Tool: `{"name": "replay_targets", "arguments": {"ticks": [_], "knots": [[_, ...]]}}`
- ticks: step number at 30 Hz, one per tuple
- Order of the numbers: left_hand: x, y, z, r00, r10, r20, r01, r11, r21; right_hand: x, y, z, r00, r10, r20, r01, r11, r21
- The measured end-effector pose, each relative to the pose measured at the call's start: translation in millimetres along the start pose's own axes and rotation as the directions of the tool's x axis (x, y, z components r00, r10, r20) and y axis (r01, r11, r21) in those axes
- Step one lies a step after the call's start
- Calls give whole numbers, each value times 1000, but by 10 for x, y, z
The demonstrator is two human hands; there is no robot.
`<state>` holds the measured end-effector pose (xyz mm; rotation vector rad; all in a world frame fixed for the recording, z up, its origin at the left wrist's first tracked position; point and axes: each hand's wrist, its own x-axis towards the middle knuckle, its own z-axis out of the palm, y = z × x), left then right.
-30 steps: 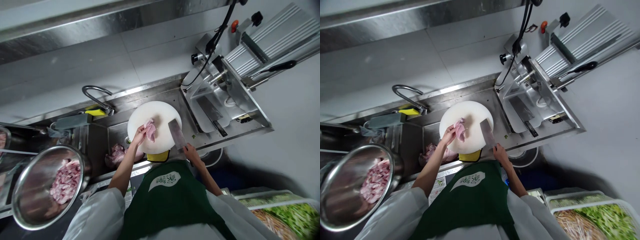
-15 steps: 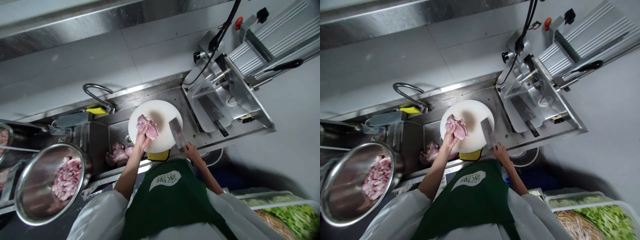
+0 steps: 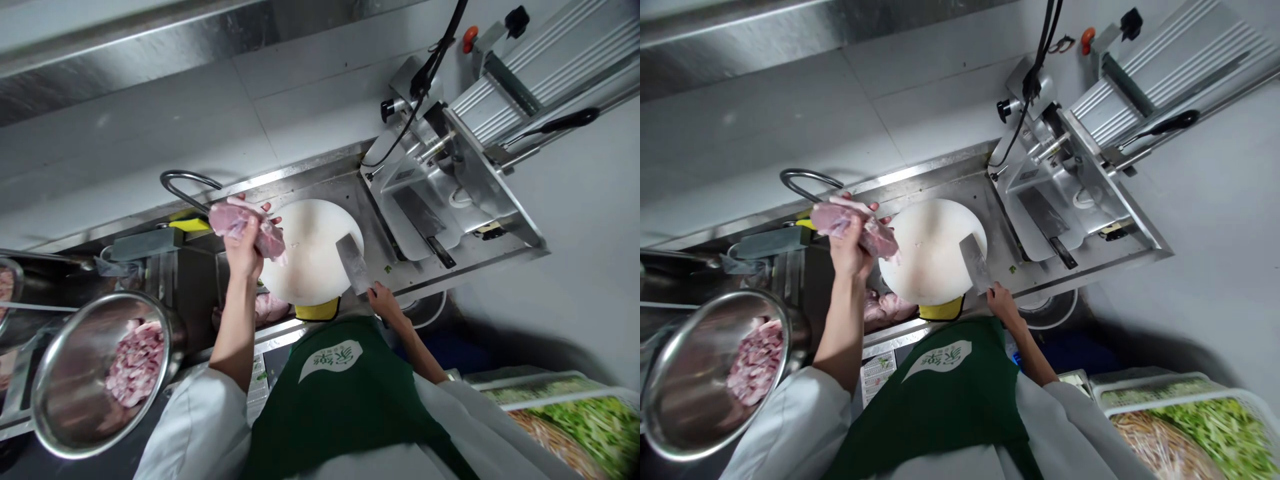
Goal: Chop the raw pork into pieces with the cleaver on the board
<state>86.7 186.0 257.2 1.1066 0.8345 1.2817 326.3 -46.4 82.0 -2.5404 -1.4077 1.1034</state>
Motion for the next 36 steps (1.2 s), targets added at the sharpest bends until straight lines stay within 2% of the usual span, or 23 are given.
{"name": "replay_targets", "arguments": {"ticks": [3, 5, 6, 7, 9, 12, 13, 15, 17, 19, 21, 22, 24, 26, 28, 29, 30, 32, 36], "knots": [[82, 187, -40, 999, -42, -6, 42, 999, -17, -34, -64, -30, 1000, 18, 6, -18, 1000, -6], [15, 162, -96, 996, -85, 27, 86, 996, -32, -68, -132, -47, 1000, 27, 8, -27, 1000, 0], [-59, 69, -128, 993, -111, 42, 112, 993, -32, -81, -164, -54, 1000, 30, 9, -30, 1000, 6], [-156, -83, -155, 989, -139, 45, 141, 990, -24, -90, -190, -60, 999, 35, 10, -36, 999, 11], [-390, -539, -183, 979, -204, 5, 204, 979, 4, -95, -205, -70, 999, 45, 7, -45, 999, 18], [-654, -1340, -197, 940, -289, -179, 308, 947, 89, -91, -144, -84, 999, 46, -5, -45, 999, 18], [-666, -1552, -222, 925, -297, -237, 334, 933, 133, -90, -116, -88, 999, 37, -7, -37, 999, 17], [-543, -1806, -331, 930, -224, -292, 292, 933, 212, -89, -76, -99, 1000, 17, -5, -17, 1000, 9], [-267, -1839, -504, 956, -115, -270, 195, 937, 291, -84, -66, -110, 1000, 4, -4, -4, 1000, -8], [41, -1744, -679, 972, -13, -235, 106, 916, 386, -70, -71, -116, 1000, -3, -5, 2, 1000, -27], [243, -1643, -779, 976, 32, -217, 88, 850, 520, -46, -73, -117, 1000, -14, -7, 14, 999, -41], [272, -1617, -784, 981, 12, -193, 108, 796, 596, -32, -69, -115, 1000, -20, -9, 19, 999, -45], [183, -1635, -700, 988, -108, -112, 155, 643, 750, -3, -58, -108, 999, -27, -25, 25, 999, -46], [-37, -1724, -540, 964, -264, -31, 155, 465, 872, 16, -52, -101, 999, -27, -42, 25, 999, -43], [-264, -1831, -393, 937, -348, -31, 153, 328, 932, 20, -60, -97, 999, -27, -40, 25, 999, -44], [-348, -1877, -348, 930, -365, -54, 170, 293, 941, 16, -68, -96, 999, -26, -34, 25, 999, -45], [-403, -1913, -329, 925, -371, -81, 196, 283, 939, 11, -78, -96, 999, -25, -26, 24, 999, -44], [-436, -1958, -362, 922, -369, -113, 245, 333, 910, 0, -97, -97, 1000, -15, -18, 15, 999, -34], [-373, -1960, -561, 945, -314, -90, 265, 576, 773, 0, -109, -93, 1000, 1, -11, -2, 1000, -31]]}}
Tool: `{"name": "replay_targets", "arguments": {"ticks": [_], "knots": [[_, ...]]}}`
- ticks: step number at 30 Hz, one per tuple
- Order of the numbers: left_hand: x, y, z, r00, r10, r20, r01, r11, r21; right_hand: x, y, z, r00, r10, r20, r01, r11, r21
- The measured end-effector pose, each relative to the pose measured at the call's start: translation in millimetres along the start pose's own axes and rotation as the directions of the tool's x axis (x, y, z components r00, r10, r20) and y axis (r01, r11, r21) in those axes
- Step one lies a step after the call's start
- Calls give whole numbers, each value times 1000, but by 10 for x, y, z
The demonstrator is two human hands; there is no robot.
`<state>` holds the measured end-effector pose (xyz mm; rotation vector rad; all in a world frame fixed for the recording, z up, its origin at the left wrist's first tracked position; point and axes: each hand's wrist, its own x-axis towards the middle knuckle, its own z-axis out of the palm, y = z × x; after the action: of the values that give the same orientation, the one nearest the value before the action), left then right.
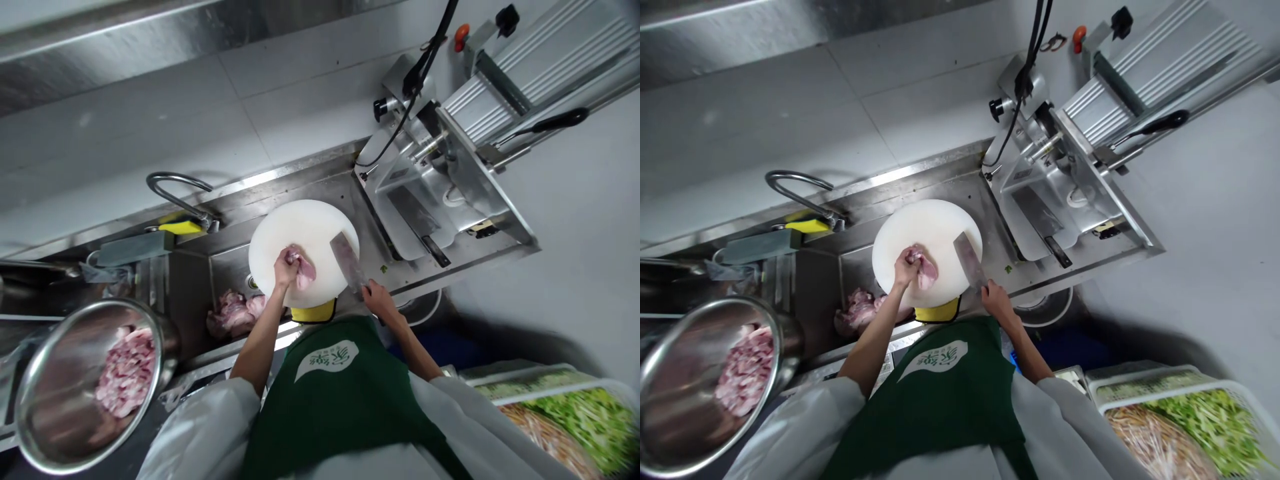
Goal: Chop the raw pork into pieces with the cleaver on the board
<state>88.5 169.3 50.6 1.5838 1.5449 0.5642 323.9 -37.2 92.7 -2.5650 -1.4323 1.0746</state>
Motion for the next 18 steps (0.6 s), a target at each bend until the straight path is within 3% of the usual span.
{"name": "replay_targets", "arguments": {"ticks": [7, 11, 13, 15, 18], "knots": [[-37, 59, -294, 996, -51, -71, 16, 907, -422, 23, 33, 19, 1000, -27, -7, 27, 999, -28], [-40, 158, -404, 998, 15, -61, -43, 877, -479, 41, 49, 41, 999, -37, -21, 36, 999, -31], [-21, 141, -392, 998, 34, -53, -50, 937, -346, 52, 46, 41, 999, -34, -20, 33, 998, -45], [24, 85, -354, 999, 20, -31, -22, 997, -72, 58, 37, 31, 999, -36, -9, 36, 998, -53], [165, 7, -327, 996, -42, 78, 14, 943, 333, 56, 23, 8, 999, -50, 6, 50, 997, -60]]}}
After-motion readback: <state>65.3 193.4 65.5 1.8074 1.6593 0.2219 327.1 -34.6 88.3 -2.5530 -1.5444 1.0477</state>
